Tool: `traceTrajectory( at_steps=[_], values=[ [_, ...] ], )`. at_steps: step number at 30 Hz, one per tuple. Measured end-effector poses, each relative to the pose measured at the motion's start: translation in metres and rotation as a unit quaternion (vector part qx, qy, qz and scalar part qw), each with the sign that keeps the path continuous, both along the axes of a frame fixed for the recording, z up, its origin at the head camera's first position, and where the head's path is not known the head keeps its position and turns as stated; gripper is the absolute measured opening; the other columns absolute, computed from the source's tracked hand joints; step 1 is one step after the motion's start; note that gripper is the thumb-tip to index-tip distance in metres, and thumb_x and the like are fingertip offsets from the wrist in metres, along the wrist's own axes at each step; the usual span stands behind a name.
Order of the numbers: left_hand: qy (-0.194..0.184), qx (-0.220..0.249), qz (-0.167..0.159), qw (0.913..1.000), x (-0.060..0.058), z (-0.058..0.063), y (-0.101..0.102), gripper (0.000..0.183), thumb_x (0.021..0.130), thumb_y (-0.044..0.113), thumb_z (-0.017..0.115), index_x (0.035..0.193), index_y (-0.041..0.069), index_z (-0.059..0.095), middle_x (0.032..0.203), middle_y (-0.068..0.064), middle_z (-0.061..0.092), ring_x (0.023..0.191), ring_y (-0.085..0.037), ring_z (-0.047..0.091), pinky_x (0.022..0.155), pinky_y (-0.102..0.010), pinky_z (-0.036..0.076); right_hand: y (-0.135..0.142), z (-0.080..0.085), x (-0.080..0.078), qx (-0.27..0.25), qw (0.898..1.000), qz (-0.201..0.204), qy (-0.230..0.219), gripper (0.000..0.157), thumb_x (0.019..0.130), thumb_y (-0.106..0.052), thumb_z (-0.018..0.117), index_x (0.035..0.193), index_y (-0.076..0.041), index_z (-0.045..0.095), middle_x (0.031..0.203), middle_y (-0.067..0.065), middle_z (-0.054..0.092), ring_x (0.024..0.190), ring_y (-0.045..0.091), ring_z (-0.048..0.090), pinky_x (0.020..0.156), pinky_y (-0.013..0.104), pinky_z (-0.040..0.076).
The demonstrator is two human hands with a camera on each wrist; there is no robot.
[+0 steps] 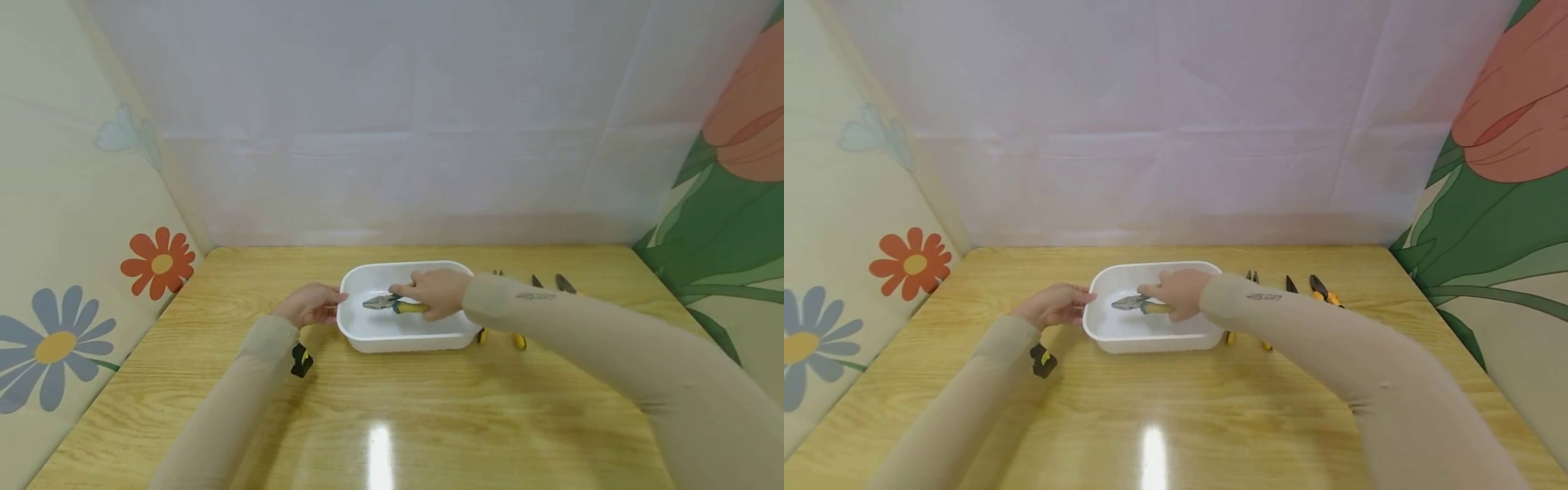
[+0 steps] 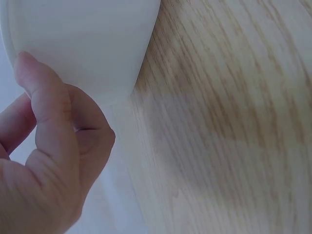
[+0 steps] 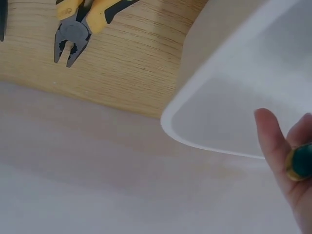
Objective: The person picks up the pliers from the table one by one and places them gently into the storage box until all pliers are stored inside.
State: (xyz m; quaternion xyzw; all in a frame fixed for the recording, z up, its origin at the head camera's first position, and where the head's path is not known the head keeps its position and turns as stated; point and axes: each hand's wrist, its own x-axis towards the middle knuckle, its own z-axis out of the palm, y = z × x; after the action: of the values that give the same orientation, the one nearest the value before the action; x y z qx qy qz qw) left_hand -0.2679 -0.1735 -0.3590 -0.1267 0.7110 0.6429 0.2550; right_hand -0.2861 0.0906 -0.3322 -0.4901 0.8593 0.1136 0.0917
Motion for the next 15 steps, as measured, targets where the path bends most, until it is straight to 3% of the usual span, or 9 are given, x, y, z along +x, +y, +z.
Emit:
traceTrajectory(
  at_steps=[15],
  values=[
    [0.01, 0.003, -0.02, 0.9997, 0.002, 0.0, -0.002, 0.043, 0.1, 0.004, 0.049, 0.139, -0.011, 0.04, 0.092, -0.008, 0.055, 0.072, -0.012, 0.054, 0.06, -0.015, 0.052, -0.015, -0.008, -0.006, 0.039, 0.998, -0.044, -0.036, 0.077, 0.087, -0.02, 0.065, 0.154, -0.019, 0.027, 0.104, 0.013, 0.052, 0.074, 0.02, 0.052, 0.068, 0.036, 0.052]
  ],
)
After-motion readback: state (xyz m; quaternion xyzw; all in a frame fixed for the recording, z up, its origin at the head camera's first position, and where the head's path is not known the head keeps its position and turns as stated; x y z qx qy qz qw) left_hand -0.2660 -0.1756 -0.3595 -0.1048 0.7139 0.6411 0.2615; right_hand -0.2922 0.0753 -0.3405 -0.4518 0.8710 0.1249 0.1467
